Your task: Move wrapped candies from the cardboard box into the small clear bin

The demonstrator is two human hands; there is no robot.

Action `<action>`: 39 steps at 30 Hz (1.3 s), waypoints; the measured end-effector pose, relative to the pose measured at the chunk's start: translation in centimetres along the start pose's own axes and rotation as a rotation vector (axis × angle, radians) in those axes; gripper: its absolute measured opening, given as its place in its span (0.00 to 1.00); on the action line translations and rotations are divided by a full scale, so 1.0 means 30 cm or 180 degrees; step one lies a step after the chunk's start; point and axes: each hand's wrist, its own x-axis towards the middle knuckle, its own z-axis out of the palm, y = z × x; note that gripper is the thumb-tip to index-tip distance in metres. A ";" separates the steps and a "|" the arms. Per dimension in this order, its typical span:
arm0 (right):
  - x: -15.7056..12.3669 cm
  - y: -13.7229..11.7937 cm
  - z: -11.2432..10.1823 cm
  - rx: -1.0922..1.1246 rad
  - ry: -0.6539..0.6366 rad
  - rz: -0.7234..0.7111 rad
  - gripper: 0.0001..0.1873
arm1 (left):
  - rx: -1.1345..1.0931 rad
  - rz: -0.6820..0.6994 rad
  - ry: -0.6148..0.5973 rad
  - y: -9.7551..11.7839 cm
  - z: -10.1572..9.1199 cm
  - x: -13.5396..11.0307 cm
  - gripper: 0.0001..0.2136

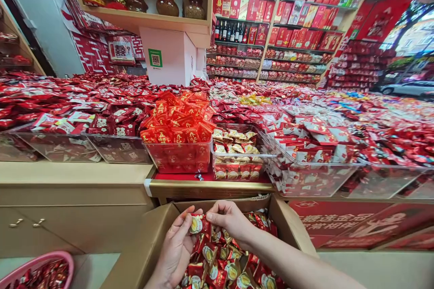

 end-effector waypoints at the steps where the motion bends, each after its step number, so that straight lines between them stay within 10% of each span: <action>1: 0.002 -0.002 -0.004 0.0042 0.0032 -0.0008 0.19 | 0.0046 -0.0038 -0.0069 -0.001 0.003 -0.004 0.09; 17: -0.003 -0.002 -0.030 -0.1877 -0.0200 -0.0807 0.05 | 0.1134 0.0409 -0.0191 -0.035 -0.028 0.025 0.16; 30: 0.039 0.060 0.001 -0.1198 0.0141 -0.0219 0.10 | 0.0074 -0.0216 0.0298 -0.008 0.003 0.019 0.15; 39: -0.047 0.007 0.024 -0.5039 -0.0493 -0.3216 0.14 | 0.0186 -0.0518 0.0578 -0.010 -0.044 0.043 0.11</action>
